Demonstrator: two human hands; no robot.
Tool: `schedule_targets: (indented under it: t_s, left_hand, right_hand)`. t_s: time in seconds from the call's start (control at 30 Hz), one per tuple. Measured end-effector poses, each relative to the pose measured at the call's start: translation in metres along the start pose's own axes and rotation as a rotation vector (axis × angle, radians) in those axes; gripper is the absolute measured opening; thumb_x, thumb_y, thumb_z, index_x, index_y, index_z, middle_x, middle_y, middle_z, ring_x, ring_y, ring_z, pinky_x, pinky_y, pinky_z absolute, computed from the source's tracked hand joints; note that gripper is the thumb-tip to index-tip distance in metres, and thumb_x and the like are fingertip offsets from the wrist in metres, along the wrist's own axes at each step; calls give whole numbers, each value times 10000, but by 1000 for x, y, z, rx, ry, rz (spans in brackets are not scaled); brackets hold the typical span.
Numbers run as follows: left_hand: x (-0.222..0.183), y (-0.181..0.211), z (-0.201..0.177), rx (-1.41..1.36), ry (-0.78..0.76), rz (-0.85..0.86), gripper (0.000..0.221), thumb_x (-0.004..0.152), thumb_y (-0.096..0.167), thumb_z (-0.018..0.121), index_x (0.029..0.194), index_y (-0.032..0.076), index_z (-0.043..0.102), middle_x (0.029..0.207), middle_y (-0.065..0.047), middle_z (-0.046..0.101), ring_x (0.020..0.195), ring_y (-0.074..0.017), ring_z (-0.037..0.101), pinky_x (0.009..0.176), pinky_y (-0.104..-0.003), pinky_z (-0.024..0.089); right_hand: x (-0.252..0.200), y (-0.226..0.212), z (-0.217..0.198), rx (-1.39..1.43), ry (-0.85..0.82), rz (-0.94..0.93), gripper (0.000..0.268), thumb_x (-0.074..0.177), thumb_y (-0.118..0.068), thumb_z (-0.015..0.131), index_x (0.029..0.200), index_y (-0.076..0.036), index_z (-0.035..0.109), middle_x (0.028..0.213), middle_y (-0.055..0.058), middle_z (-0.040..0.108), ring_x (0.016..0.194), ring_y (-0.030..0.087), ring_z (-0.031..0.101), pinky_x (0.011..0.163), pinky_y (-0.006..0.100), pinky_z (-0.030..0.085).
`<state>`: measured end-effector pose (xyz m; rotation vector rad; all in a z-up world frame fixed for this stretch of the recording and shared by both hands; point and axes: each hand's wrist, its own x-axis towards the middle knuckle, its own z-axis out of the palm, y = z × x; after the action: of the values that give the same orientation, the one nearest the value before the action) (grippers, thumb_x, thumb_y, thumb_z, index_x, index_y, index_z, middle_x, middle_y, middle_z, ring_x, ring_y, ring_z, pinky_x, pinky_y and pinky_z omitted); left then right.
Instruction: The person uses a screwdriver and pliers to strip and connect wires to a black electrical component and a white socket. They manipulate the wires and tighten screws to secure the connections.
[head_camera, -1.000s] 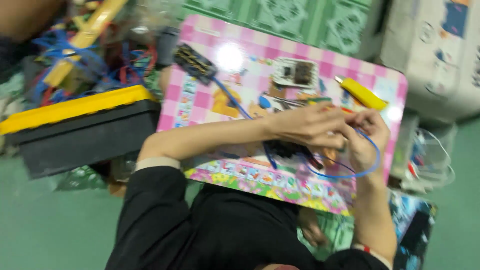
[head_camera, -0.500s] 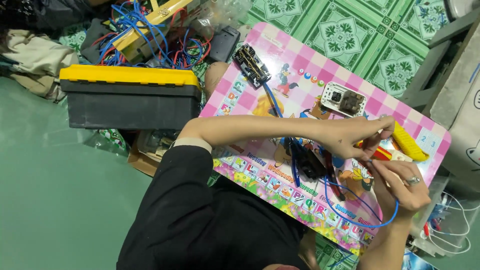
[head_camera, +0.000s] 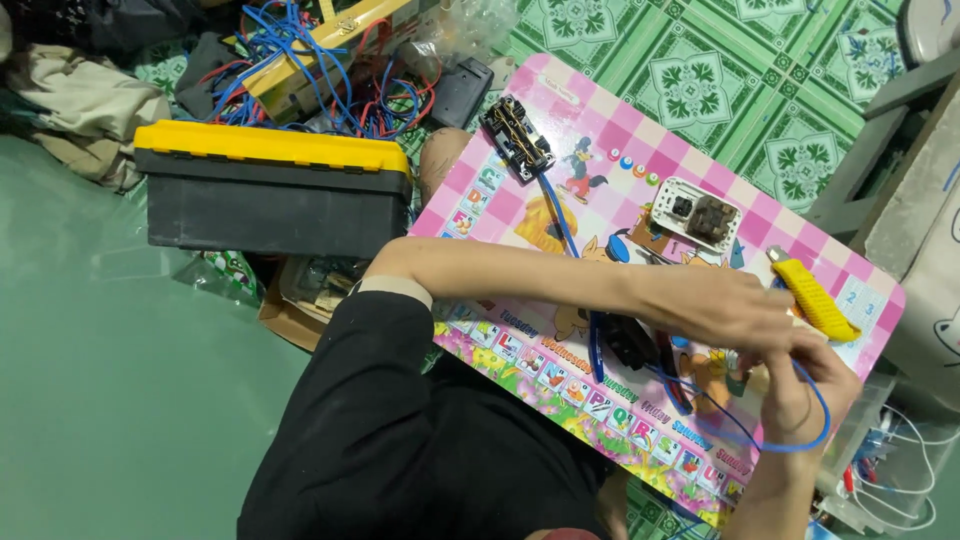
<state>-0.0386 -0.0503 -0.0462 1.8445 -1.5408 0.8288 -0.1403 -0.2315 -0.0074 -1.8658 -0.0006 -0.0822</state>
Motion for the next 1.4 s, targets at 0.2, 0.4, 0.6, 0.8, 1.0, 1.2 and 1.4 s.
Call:
schedule_targets:
  t_s: [0.2,0.4,0.6,0.8,1.0,1.2,1.4]
  left_hand:
    - [2,-3,-27,-950,47,-394,515,785,-71,579,1183,119,313,662,-2,615,552,-141,616,505,-306,464]
    - [0,-4,-24,-913,24,-389,536,782,-71,583,1207,119,317,679,6,619,582,-133,637,518,-297,482]
    - [5,-12,1,192,177,363,227,972,310,674,973,168,497,1129,-134,573,965,-239,599,757,-379,563]
    - [0,-24,-28,-4,249,742,178,1040,67,624,982,127,466,947,-158,606,998,-328,625,1043,-508,494]
    - [8,-22,-36,-86,280,439,117,949,90,637,871,73,551,875,-85,511,879,-254,594,802,-375,575]
    - [1,-8,-18,-835,78,-362,372,849,28,716,1090,161,466,883,34,614,753,-151,635,667,-297,532]
    - [-7,-7,-3,-817,133,-347,425,895,183,735,1159,187,402,876,61,647,737,-114,665,652,-281,549]
  right_hand:
    - [-1,7,-7,-643,35,-810,210,903,222,940,1030,124,803,1061,257,767,871,325,671,799,416,535]
    - [-1,5,-11,-814,-7,-904,169,924,219,923,1043,140,831,992,237,774,823,311,677,716,392,532]
    - [-1,32,-13,-227,38,-246,180,960,138,580,1116,175,664,998,227,664,871,235,596,781,308,507]
    - [9,80,-32,731,-203,414,186,971,-86,581,1130,10,566,696,30,551,494,60,497,335,121,330]
    - [2,52,-13,440,-34,211,83,1033,-122,624,1099,-74,610,763,30,594,597,89,575,518,186,487]
    - [-5,41,-12,-366,96,-565,188,1067,111,851,1125,194,693,1121,312,670,978,347,629,892,426,530]
    - [-2,50,-5,-276,128,-632,177,1050,218,809,1126,206,649,1125,338,656,951,367,642,851,449,554]
